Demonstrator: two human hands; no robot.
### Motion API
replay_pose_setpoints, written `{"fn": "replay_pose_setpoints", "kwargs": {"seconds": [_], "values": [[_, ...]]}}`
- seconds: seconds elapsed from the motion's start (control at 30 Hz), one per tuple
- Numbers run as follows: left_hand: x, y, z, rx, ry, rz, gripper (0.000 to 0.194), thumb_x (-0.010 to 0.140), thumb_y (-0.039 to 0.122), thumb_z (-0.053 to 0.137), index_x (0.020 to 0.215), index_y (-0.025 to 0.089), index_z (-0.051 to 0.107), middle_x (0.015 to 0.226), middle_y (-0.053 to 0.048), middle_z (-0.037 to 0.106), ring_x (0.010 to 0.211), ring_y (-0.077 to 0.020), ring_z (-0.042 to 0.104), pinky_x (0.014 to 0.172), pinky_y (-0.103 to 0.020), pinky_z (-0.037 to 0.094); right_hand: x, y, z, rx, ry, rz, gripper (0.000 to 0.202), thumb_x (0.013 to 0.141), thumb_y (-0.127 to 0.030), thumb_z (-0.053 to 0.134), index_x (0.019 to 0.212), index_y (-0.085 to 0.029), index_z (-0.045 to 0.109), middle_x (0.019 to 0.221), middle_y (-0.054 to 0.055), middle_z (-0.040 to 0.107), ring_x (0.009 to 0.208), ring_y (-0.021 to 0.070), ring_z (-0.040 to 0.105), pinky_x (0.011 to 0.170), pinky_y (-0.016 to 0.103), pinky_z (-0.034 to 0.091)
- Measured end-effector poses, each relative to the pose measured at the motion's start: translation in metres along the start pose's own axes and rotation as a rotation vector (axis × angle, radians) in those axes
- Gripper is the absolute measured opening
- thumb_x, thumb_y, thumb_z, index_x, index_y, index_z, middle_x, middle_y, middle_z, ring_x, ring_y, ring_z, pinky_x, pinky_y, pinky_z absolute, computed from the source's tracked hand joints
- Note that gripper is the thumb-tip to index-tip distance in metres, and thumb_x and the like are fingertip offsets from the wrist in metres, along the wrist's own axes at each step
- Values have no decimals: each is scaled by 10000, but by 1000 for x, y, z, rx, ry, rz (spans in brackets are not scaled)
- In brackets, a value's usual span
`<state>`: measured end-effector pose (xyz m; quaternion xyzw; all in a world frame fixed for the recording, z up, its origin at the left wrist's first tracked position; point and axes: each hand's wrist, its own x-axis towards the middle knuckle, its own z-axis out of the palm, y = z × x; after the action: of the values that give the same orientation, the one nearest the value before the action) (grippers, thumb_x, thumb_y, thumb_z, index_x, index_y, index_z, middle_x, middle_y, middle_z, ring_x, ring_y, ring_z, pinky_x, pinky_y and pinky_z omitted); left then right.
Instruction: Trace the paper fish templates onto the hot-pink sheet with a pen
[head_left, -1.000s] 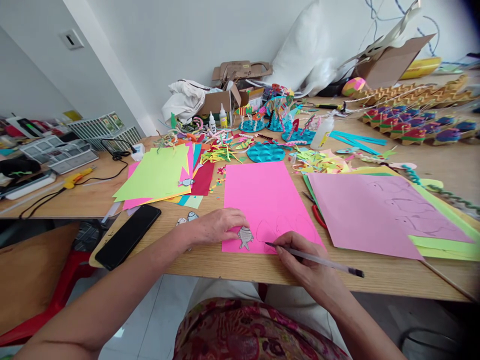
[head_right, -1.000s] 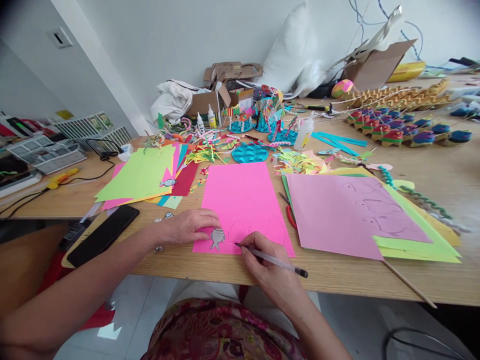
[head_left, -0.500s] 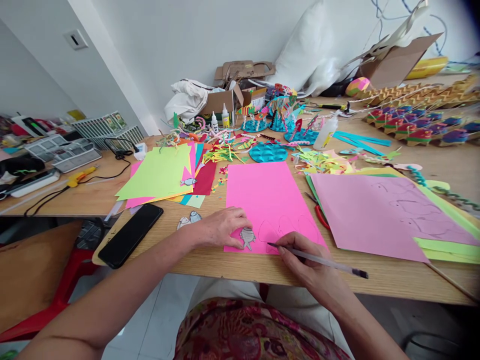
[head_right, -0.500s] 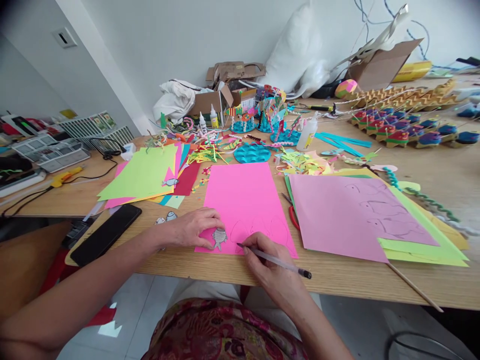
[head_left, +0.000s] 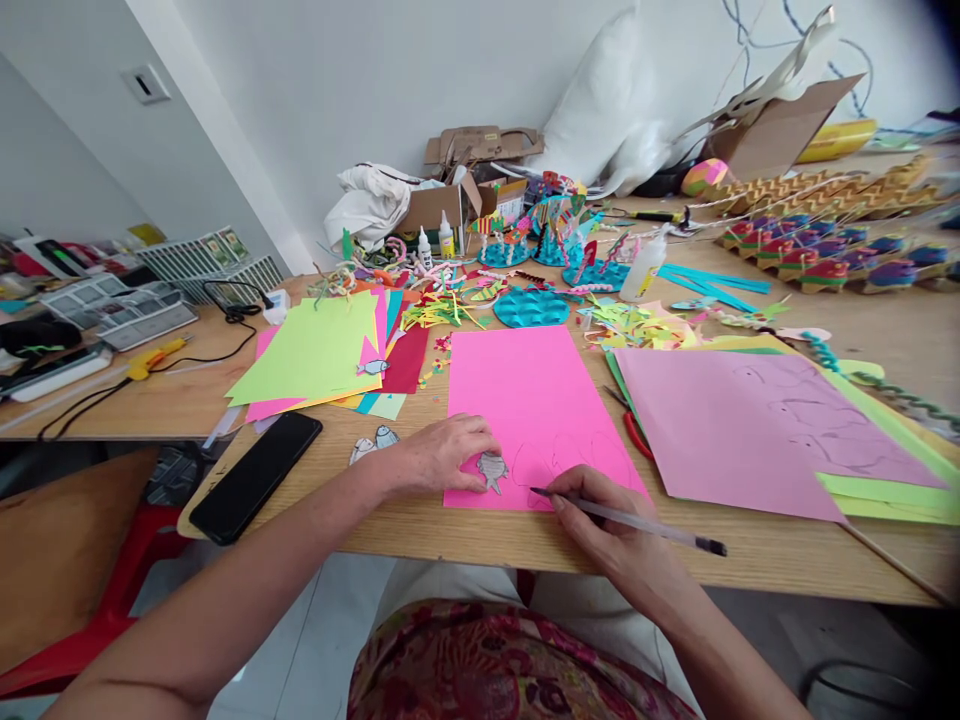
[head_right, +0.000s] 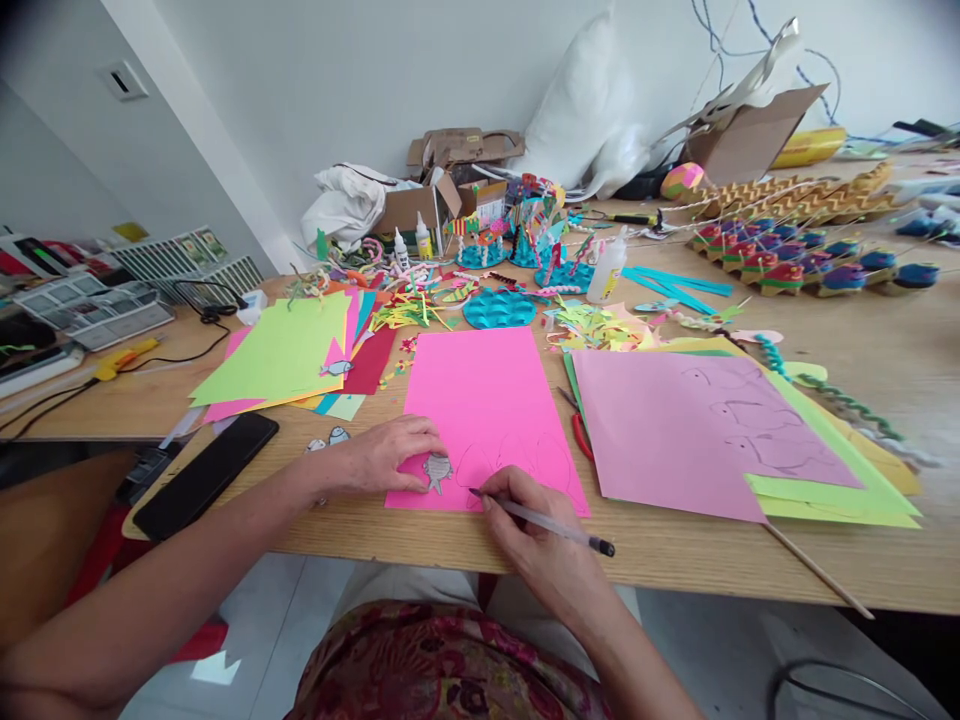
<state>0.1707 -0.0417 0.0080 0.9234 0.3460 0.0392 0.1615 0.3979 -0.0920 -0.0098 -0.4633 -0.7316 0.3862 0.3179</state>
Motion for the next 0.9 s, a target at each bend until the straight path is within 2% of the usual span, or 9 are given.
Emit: {"fn": "replay_pose_setpoints", "kwargs": {"seconds": [0.9], "values": [[3,7,-7,-15,-18,-40,337,748,263,662,1042,135,560,1082,-86,543,1008,-207,492,902,-307,379,1,-2,0,4,14,-2,168,807,-294,450,735,-186,556,625,-9,589,576,125,507,510,221,367]]}}
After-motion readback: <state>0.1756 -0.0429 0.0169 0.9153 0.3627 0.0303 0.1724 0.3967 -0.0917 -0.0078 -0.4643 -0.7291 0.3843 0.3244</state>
